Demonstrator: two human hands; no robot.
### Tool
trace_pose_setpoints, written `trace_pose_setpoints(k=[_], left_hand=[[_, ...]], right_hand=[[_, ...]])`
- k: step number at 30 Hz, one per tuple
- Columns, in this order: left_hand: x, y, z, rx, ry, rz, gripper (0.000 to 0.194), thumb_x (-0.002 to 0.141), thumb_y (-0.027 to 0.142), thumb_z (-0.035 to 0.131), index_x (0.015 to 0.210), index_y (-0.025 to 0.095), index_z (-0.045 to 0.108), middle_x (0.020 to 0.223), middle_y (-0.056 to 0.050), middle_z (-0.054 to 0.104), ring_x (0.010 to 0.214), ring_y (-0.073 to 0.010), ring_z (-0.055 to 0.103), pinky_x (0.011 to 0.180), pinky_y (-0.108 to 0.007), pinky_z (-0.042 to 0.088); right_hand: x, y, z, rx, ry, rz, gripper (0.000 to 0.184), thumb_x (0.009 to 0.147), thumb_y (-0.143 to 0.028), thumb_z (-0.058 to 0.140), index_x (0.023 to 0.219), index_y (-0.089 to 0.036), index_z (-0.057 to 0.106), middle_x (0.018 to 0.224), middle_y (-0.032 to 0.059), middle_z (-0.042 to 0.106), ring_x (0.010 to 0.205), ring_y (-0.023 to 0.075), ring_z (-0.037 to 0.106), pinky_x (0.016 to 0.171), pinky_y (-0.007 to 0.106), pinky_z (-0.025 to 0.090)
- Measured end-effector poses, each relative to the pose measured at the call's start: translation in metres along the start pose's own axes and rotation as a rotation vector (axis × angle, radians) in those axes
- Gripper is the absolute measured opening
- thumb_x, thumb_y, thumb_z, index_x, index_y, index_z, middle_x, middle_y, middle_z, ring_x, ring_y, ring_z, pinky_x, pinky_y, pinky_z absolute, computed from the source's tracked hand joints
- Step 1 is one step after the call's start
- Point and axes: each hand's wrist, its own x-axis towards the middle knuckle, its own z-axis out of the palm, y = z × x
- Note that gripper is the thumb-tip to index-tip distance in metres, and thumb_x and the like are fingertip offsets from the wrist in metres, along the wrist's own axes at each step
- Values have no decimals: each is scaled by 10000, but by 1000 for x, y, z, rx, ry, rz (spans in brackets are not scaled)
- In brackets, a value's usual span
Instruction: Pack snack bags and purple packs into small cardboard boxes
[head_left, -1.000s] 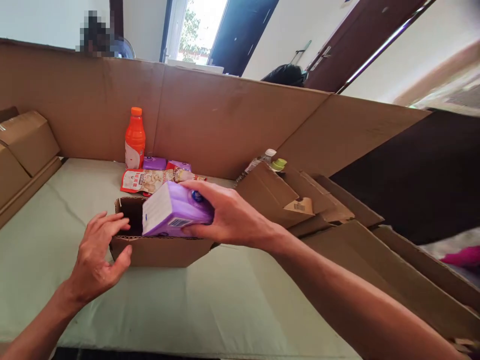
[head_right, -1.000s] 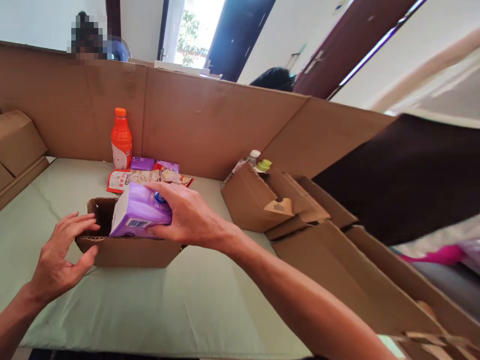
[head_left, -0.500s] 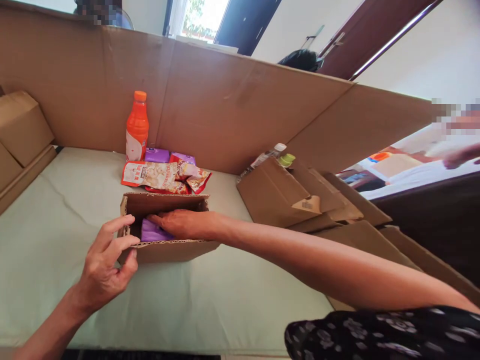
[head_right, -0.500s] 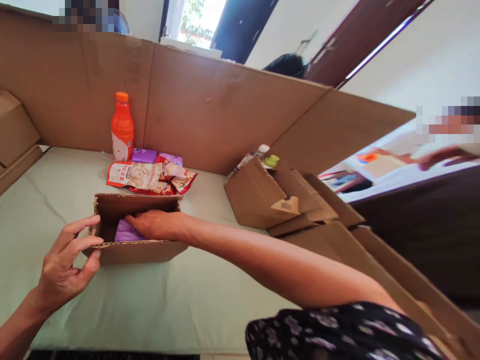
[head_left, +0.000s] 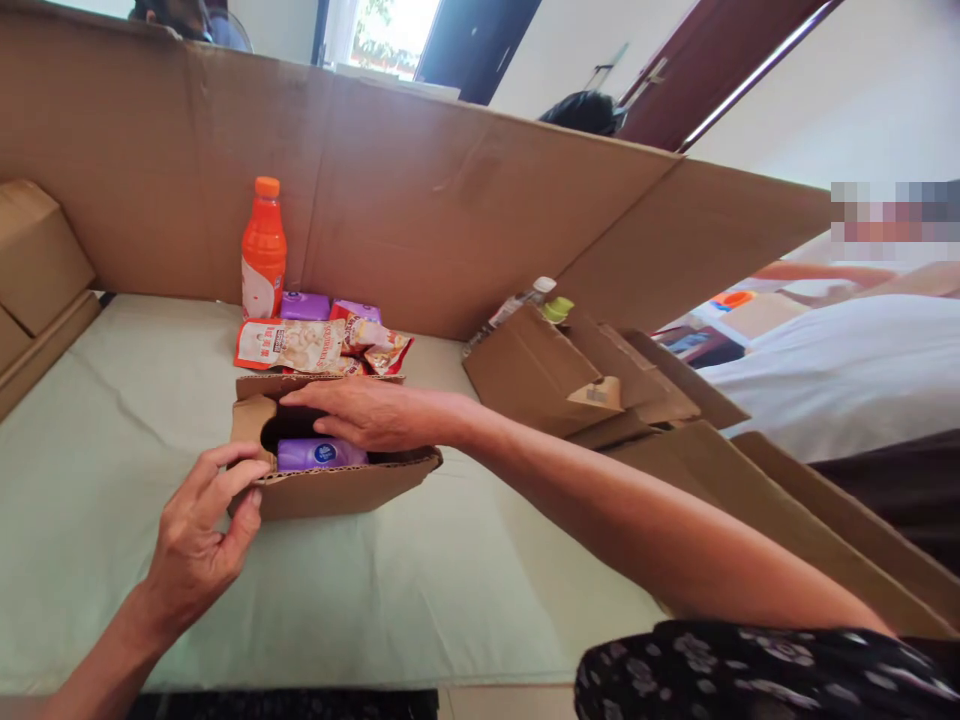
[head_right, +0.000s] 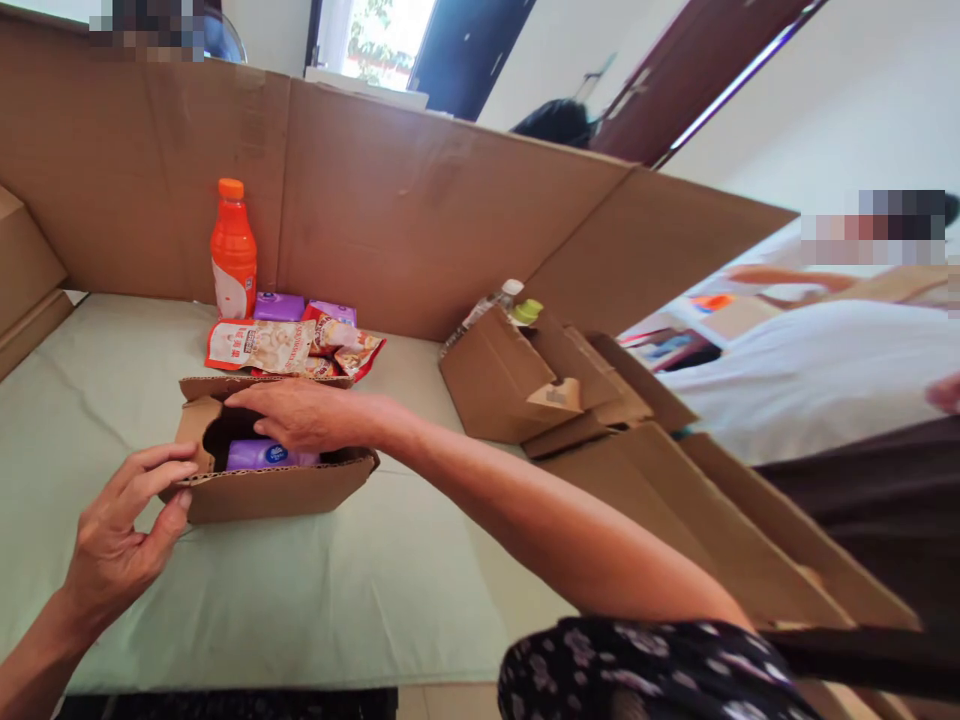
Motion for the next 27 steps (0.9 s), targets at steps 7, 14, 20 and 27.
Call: trace_pose_setpoints(k=[7,14,20,27], left_hand=[[8,-4,-7,-16,-107,-29,311,966,119,553,1253,233,588,1131,-41,713,1074,-166,692,985,-282,555],[15,-7,-12,-63,-178,-62,231,977,131,524,1153,249,618,1168,-43,705,1099,-153,686,948,-252,552],[33,-9,-30,-102,-374,-32,199,960,177,539,1077,285,658,1308,-54,688,1179,-190,690,910,-254,585],[45,-6,-35,-104,-395,20,222,935,148,529,995,287,691,1300,-64,705,1155,-205,712,819,-236,614]], right_hand=[[-43,6,-5,108,271,65,429,994,-169,442,1404,-198,566,1322,81,692,1206,196,651,1054,380,507],[-109,0,21,-63,557,404,326,1017,-379,490,1139,-181,720,1257,137,680,972,237,701,754,344,597],[-127,-4,39,124,705,390,395,1016,-483,505,1159,-179,714,1224,139,701,933,226,714,666,304,601],[-116,5,57,261,365,268,555,1041,-576,410,1369,-183,626,1274,137,710,1147,283,661,1000,457,525]])
